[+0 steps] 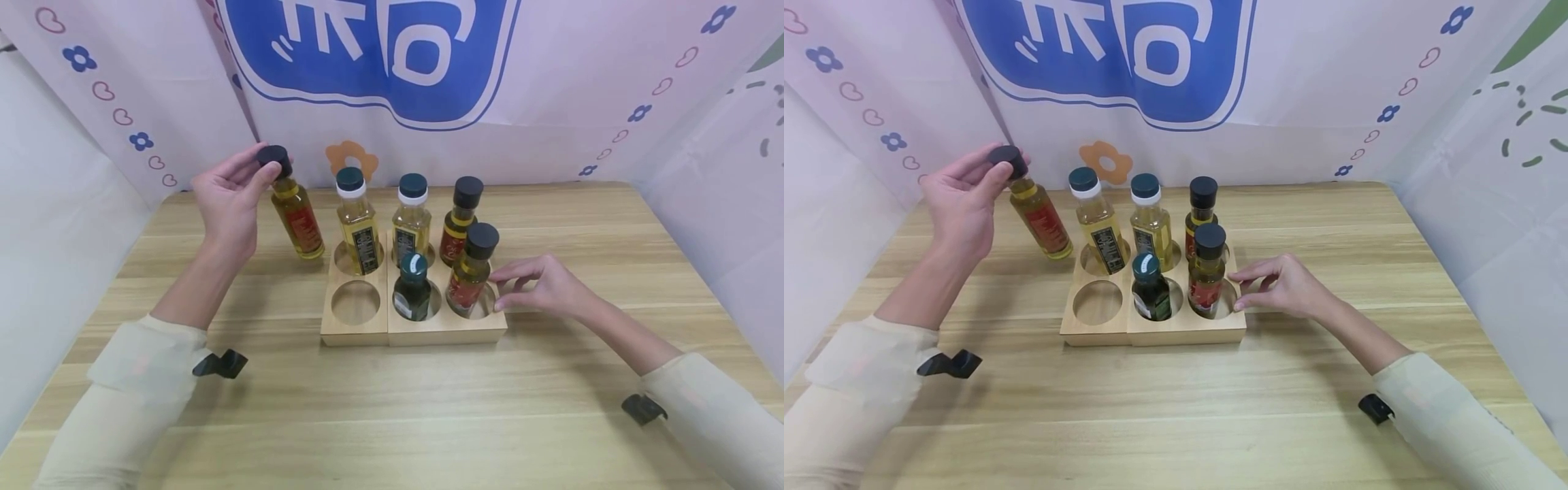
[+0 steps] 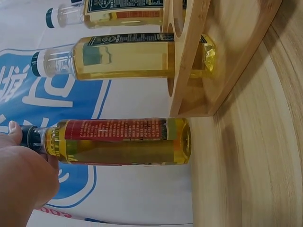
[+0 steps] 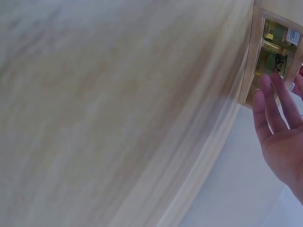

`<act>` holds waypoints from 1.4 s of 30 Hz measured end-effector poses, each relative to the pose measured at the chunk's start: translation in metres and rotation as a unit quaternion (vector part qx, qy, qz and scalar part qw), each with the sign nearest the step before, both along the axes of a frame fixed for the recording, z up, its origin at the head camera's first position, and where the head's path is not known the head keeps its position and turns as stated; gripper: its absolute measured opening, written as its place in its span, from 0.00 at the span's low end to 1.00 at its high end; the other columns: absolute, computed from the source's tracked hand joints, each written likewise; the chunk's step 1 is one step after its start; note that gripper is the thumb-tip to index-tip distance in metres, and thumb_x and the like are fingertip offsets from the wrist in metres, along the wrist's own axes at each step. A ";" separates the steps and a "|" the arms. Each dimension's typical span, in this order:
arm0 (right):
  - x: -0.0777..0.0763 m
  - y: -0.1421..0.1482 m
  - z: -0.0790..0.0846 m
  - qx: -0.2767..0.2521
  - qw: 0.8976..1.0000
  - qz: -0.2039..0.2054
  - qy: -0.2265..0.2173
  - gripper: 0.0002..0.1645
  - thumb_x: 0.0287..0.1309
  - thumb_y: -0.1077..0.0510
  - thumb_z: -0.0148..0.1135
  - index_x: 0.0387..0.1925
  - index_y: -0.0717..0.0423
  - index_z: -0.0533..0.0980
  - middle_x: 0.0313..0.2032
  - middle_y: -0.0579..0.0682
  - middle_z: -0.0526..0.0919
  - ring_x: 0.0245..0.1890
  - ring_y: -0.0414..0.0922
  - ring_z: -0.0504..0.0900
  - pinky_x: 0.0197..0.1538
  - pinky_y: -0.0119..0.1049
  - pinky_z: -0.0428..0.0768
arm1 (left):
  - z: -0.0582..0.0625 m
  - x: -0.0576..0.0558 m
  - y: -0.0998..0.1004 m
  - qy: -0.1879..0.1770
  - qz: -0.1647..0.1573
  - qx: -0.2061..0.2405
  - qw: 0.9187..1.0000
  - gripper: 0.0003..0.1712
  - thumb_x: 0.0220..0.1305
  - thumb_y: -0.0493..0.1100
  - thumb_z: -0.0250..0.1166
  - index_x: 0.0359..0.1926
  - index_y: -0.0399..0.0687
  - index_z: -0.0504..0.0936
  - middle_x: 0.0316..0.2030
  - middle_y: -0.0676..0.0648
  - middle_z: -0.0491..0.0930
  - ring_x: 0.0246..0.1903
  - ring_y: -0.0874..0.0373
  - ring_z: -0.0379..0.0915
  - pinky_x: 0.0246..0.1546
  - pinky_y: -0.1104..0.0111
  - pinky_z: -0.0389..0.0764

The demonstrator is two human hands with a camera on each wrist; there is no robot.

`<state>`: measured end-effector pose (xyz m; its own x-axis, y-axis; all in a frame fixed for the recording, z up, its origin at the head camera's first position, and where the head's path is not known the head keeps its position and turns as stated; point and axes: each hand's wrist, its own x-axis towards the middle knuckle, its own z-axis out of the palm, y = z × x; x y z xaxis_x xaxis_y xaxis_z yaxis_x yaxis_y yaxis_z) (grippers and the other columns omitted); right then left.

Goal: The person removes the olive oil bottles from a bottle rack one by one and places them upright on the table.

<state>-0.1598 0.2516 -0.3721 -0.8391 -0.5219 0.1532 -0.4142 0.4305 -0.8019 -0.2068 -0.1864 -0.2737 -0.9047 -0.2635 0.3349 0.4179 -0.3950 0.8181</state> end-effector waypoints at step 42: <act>-0.003 0.002 -0.002 0.001 1.000 0.014 0.021 0.23 0.44 0.67 0.83 0.46 0.64 0.87 0.48 0.61 0.89 0.37 0.53 0.90 0.40 0.37 0.90 | -0.015 -0.035 -0.018 -0.088 0.057 0.007 0.994 0.20 0.49 0.21 0.77 0.45 0.32 0.88 0.38 0.43 0.91 0.39 0.56 0.89 0.49 0.68 0.87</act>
<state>-0.1627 0.2533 -0.3736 -0.8169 -0.5459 0.1865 -0.4590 0.4194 -0.7832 -0.2417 -0.2046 -0.2891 -0.9131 -0.3709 0.1694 0.3114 -0.3662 0.8769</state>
